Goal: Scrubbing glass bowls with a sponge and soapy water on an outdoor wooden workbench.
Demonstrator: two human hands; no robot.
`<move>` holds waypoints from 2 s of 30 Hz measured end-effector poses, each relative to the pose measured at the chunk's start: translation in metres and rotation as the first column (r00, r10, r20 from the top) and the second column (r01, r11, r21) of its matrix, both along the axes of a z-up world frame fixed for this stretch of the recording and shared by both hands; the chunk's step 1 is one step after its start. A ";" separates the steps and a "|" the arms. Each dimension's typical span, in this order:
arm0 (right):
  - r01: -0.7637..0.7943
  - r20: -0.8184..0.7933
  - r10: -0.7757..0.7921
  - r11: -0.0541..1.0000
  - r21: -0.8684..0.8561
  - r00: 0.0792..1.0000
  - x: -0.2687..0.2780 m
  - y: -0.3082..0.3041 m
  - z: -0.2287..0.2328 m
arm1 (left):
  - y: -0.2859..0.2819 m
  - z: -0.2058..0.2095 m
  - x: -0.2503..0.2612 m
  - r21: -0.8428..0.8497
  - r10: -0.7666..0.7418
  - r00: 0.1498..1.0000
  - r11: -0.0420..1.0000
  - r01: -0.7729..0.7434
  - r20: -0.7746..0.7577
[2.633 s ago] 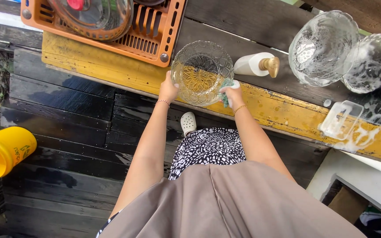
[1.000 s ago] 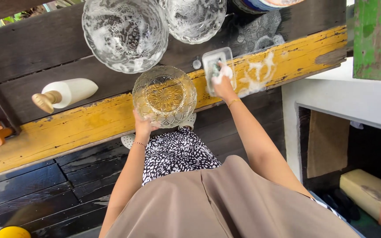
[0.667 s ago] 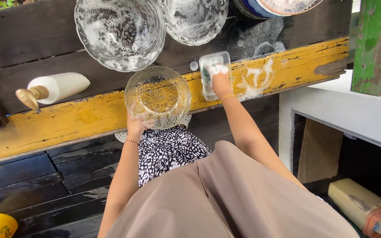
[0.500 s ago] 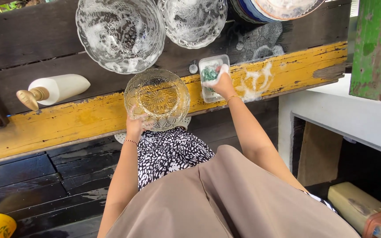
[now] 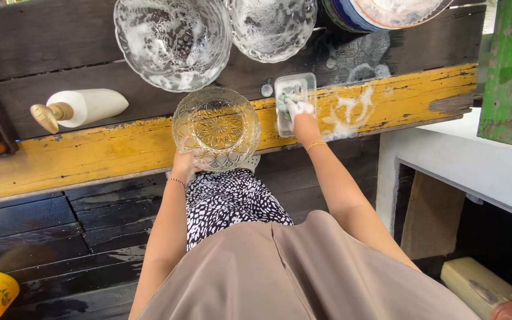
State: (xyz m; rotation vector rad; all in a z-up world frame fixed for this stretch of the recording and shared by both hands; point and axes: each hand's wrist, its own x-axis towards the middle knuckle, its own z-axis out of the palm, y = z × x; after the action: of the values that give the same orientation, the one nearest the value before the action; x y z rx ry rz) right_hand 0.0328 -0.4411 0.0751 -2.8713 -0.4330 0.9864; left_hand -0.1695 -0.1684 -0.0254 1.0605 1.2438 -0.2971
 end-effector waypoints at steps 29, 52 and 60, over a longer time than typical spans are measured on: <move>-0.337 0.164 0.307 0.919 0.206 0.938 -0.136 0.127 -0.129 | 0.009 0.026 -0.046 0.362 -0.090 0.957 0.932 -0.017 0.277; -0.782 0.594 0.579 0.605 0.145 0.558 -0.185 0.104 -0.222 | 0.043 -0.022 -0.062 0.093 -0.015 0.996 0.996 0.007 0.086; -0.579 0.265 0.545 0.813 0.066 0.795 -0.209 0.167 -0.108 | 0.070 -0.053 -0.048 0.157 -0.217 0.976 0.964 0.212 0.010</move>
State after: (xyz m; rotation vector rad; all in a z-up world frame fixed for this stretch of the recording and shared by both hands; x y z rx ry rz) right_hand -0.1760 -0.2744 -0.0328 -2.7723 -1.3878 0.6145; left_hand -0.2179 -0.0982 -0.0780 1.3340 1.1423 -0.3539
